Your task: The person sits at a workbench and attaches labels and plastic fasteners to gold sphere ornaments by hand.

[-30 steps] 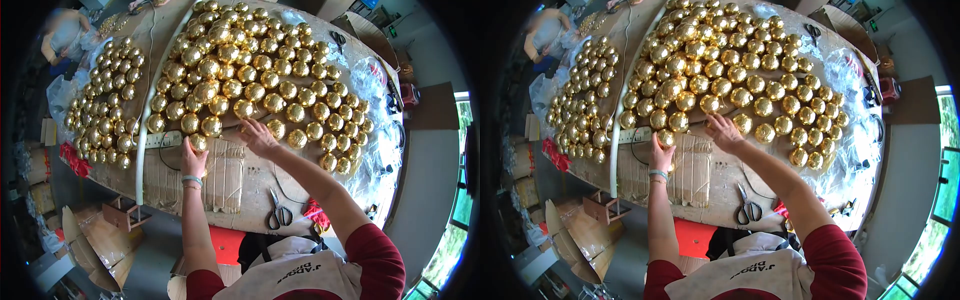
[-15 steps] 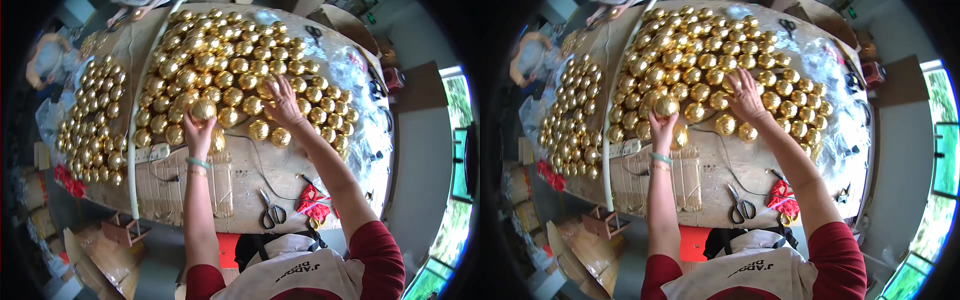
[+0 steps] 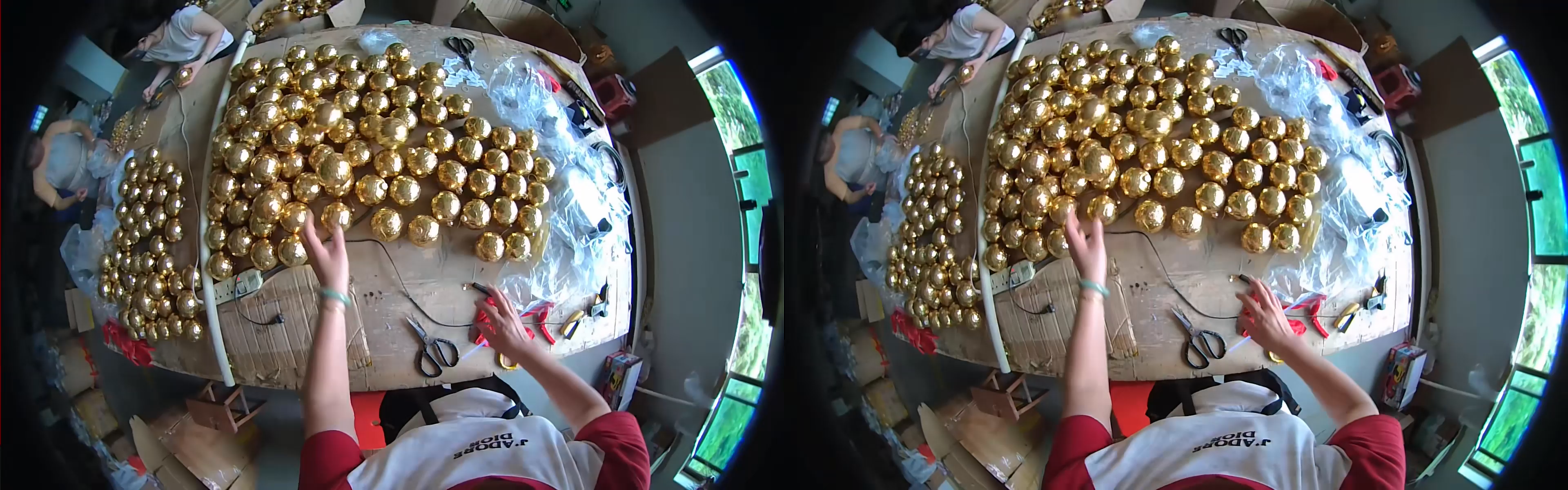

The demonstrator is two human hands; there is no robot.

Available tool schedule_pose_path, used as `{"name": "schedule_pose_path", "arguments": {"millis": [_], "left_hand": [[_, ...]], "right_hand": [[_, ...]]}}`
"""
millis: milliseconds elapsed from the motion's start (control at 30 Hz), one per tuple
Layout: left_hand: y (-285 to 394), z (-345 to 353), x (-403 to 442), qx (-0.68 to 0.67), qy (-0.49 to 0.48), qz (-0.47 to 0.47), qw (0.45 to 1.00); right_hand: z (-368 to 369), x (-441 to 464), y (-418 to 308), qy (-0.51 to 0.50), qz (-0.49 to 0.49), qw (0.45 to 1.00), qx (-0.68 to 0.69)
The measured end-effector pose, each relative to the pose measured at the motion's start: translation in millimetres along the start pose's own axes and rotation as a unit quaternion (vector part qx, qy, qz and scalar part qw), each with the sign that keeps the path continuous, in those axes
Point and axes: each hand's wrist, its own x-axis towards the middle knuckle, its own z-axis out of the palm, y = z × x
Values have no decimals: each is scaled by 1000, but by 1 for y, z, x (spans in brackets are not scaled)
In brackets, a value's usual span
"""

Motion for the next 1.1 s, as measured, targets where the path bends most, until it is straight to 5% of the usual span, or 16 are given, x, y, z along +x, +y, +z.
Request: {"name": "schedule_pose_path", "arguments": {"millis": [167,300,400,500,633,700,767,900,1033,1100], "left_hand": [[1,-15,-184,88,-40,62,993],[16,-20,-306,86,-172,71,979],[37,-18,-368,65,-213,81,972],[67,-14,-409,66,-208,86,972],[93,-1,-468,58,-189,59,979],[105,6,-497,35,-254,26,966],[100,16,-525,56,-273,97,956],[99,24,-545,58,-447,38,892],[88,39,-540,79,-403,91,907],[102,43,-520,81,-449,64,888]], "right_hand": [[-14,-74,9,-16,63,998,28],[-15,-114,40,-7,82,996,34],[-18,-147,76,15,32,998,42],[-40,-188,93,18,-16,997,68],[-44,-270,136,6,37,999,35],[-35,-313,162,-12,57,998,21],[-28,-350,179,-41,60,997,27],[-6,-396,221,-103,57,993,6],[27,-426,273,-165,60,984,-19],[33,-453,278,-115,90,988,-50]]}}
